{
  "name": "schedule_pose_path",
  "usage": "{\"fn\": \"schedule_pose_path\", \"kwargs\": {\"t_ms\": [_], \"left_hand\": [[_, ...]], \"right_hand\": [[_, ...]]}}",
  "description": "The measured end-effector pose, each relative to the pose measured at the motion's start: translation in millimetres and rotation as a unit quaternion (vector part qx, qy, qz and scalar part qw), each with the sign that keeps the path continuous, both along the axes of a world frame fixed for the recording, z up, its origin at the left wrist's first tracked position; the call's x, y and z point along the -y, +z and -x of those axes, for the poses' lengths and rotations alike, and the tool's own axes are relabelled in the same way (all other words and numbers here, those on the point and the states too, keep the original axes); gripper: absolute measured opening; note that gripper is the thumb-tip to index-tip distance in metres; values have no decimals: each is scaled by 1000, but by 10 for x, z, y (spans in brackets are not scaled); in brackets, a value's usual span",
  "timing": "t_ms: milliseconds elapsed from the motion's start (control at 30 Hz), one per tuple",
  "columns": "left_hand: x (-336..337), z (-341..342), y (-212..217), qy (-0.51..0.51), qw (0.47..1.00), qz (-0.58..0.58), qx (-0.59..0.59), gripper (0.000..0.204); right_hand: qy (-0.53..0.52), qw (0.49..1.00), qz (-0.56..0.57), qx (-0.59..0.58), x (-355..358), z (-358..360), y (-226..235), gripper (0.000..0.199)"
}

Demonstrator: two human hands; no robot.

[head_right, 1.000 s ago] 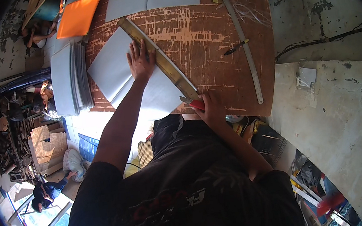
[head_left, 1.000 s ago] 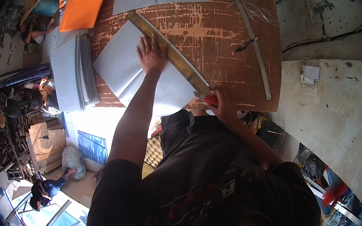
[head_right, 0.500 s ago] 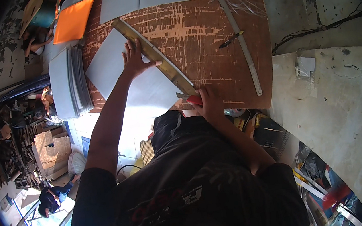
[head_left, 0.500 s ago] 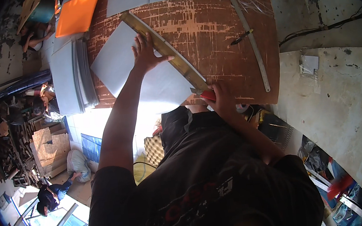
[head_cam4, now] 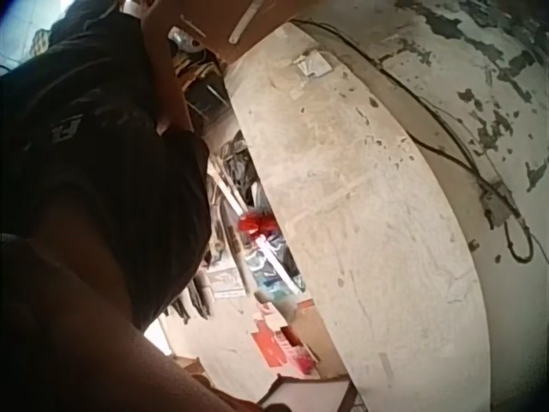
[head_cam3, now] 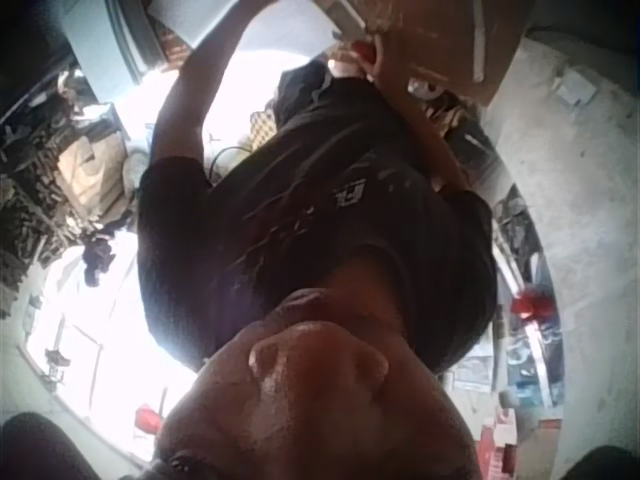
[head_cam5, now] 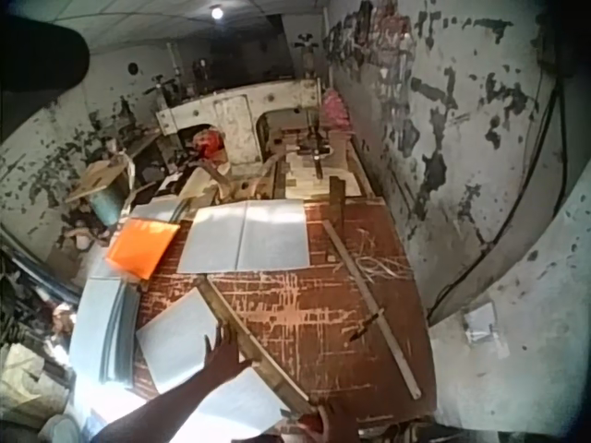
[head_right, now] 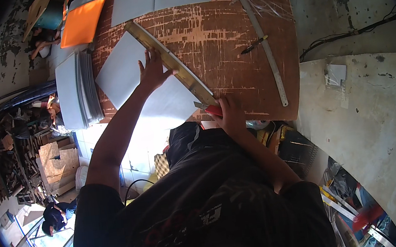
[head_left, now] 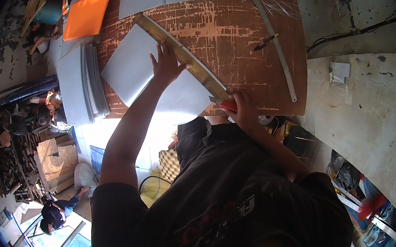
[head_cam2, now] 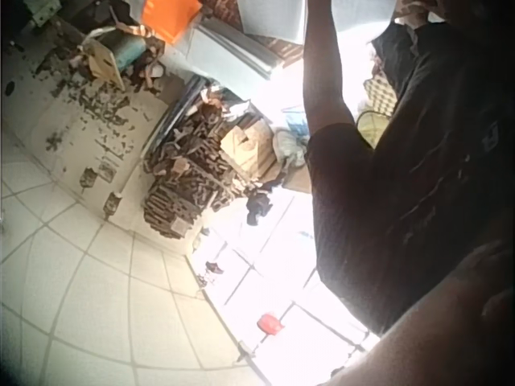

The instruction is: The person draws lines on white plastic sheets using a ruler and a marker, and cuts one of the sheets with shears.

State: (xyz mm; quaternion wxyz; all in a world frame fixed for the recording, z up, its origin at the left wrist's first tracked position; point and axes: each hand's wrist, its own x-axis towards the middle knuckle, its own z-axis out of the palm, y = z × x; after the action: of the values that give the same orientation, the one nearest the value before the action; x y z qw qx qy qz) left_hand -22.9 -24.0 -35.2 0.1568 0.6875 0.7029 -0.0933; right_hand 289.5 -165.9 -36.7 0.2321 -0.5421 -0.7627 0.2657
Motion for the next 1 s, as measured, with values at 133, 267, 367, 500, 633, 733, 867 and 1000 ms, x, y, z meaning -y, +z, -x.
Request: {"fn": "schedule_pose_path", "kwargs": {"t_ms": [133, 267, 367, 500, 633, 733, 867, 1000], "left_hand": [[9, -65, 117, -24, 999, 33, 3, 154], [14, -157, 150, -17, 998, 62, -15, 166], [16, -153, 130, -8, 998, 59, -17, 169], [42, -207, 178, 6, 999, 49, -2, 163], [131, -299, 186, 22, 999, 35, 9, 156], [159, -309, 140, 22, 999, 37, -4, 156], [157, -258, 135, 22, 998, 46, 49, 152], [135, -300, 132, 17, 998, 54, 41, 164]], "right_hand": [[3, 1000, -2, -1, 0, -25, -26, 53], [1, 1000, -9, 15, -15, -8, 38, 50], [2, 1000, 18, -2, -10, -6, -2, 49], [6, 996, 51, -68, -77, -65, 41, 43], [-62, 980, 94, -164, -130, -133, 52, 39], [-112, 952, 212, -189, -229, -157, 295, 37], [-124, 953, 156, -230, -327, -209, 227, 32], [-129, 950, 200, -201, -376, -323, 92, 31]]}}
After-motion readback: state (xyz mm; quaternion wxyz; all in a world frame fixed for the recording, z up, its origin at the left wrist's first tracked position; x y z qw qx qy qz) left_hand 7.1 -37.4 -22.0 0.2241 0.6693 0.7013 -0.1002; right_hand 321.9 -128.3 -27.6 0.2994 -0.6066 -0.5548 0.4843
